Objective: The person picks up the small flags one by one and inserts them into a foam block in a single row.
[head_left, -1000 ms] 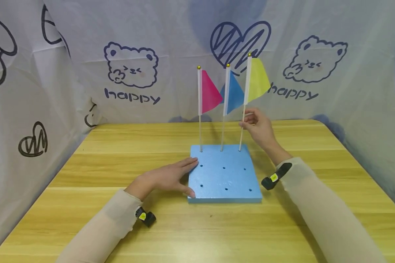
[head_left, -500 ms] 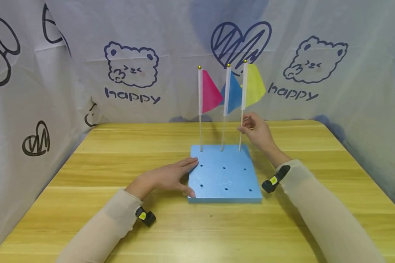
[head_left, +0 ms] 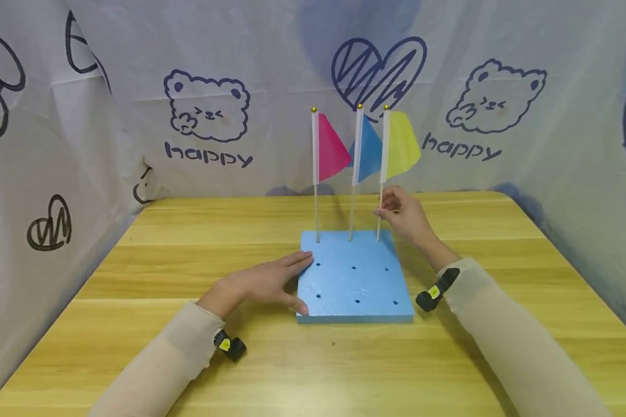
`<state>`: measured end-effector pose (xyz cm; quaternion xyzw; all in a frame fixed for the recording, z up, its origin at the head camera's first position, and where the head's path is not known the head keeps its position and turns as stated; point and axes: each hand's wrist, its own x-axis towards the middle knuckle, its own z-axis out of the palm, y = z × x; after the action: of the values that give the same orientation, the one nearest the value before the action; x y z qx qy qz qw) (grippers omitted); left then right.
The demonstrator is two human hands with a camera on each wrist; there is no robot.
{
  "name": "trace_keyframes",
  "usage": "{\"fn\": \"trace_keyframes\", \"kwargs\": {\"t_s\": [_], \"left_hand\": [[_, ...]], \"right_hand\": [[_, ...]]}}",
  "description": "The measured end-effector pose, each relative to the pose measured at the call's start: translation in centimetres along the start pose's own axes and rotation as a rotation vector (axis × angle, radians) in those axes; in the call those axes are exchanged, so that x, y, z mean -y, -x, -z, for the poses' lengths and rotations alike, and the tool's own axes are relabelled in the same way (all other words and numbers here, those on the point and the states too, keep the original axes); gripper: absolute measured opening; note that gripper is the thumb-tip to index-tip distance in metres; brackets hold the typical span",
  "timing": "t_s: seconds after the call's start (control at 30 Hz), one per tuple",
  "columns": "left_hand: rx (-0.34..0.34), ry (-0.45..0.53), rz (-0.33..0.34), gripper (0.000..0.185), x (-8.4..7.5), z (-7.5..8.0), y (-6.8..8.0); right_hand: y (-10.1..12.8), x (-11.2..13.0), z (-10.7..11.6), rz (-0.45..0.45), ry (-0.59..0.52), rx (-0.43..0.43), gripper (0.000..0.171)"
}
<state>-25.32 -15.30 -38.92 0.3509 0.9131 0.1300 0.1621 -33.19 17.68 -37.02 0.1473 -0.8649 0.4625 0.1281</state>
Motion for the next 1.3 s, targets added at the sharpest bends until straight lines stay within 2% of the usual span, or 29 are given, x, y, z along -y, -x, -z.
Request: {"fn": "trace_keyframes", "kwargs": {"t_s": [0.3,0.63,0.8,1.13,1.3], "left_hand": [[-0.003,-0.006,0.004,0.117,-0.1,0.2,0.0],[0.003,-0.008,0.008,0.117,0.0,0.0,-0.2],[-0.001,-0.018,0.001,0.117,0.0,0.0,-0.4],[-0.004,-0.043,-0.015,0.116,-0.1,0.1,-0.5],[-0.018,-0.011,-0.028,0.116,0.0,0.4,-0.3]], "right_hand": [[0.1,-0.4,0.7,-0.01,-0.006,-0.014,0.028],[0.8,-1.0,1.8,-0.009,0.026,-0.013,0.046],[1.3,-1.5,2.8,-0.02,0.077,0.005,0.051],[2.7,-2.0,4.7,0.031,0.207,0.082,0.057],[3.1,-2.0,5.6,0.024,0.235,0.11,0.061]]}}
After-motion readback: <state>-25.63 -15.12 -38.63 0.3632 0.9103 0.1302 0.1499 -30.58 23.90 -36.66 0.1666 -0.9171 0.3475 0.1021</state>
